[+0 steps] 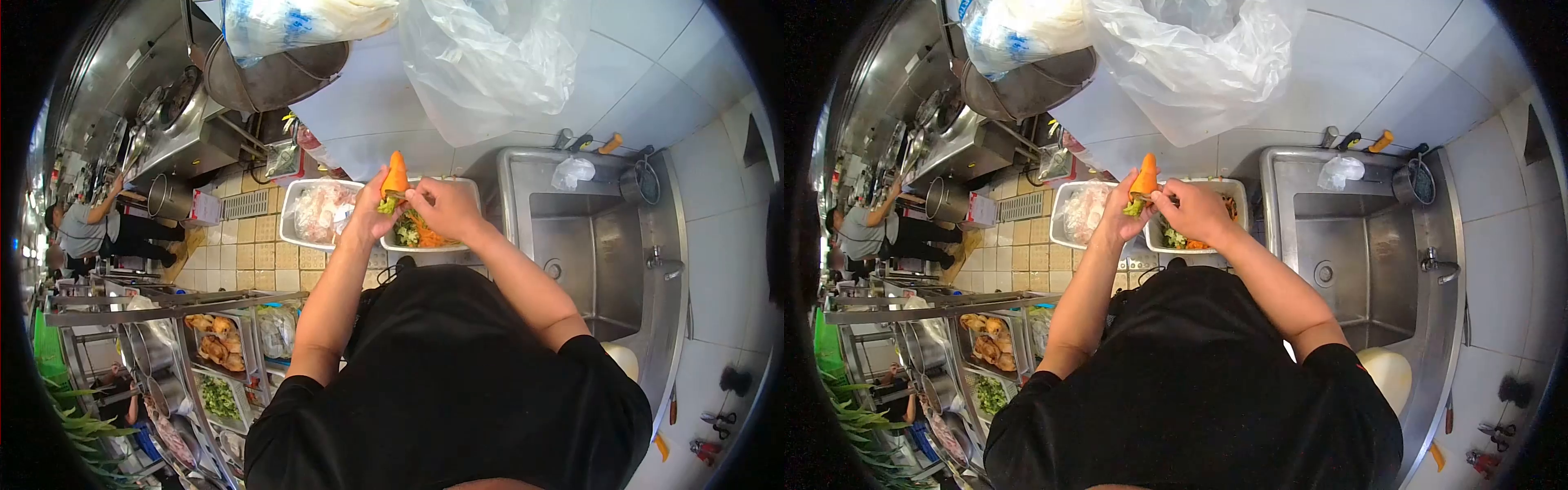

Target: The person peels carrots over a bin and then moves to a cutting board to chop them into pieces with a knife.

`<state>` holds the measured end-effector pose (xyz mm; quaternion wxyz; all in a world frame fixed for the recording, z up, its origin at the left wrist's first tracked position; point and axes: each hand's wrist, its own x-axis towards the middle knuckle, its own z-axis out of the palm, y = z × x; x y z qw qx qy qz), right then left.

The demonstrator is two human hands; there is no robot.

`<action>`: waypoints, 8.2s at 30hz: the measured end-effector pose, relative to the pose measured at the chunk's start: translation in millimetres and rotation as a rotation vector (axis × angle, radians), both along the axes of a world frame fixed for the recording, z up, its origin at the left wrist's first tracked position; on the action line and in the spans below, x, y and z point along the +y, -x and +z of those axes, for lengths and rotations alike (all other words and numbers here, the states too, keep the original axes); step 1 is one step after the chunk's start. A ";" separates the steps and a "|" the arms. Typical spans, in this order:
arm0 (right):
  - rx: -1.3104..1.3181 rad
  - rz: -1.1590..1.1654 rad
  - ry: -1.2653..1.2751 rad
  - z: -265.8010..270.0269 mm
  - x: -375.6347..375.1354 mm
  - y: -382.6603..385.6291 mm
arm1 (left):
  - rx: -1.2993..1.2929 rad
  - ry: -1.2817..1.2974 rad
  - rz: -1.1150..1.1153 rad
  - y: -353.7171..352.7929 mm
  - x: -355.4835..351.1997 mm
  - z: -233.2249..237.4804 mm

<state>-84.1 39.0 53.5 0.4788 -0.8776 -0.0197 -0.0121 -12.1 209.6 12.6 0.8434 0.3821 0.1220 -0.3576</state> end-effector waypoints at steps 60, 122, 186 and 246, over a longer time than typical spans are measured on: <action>0.038 -0.280 0.146 -8.3 -92.0 -46.4 | -0.499 -0.252 -0.222 -4.6 4.9 35.8; 0.121 0.084 0.123 25.7 -23.1 -14.7 | -0.240 -0.215 -0.140 5.3 -5.1 2.7; -0.065 -0.241 0.173 -66.9 -71.7 -84.6 | -0.163 -0.014 -0.245 -8.5 11.3 -7.9; 0.010 -0.047 0.172 10.6 -12.3 -25.8 | -0.036 -0.126 -0.072 -28.9 -24.1 14.1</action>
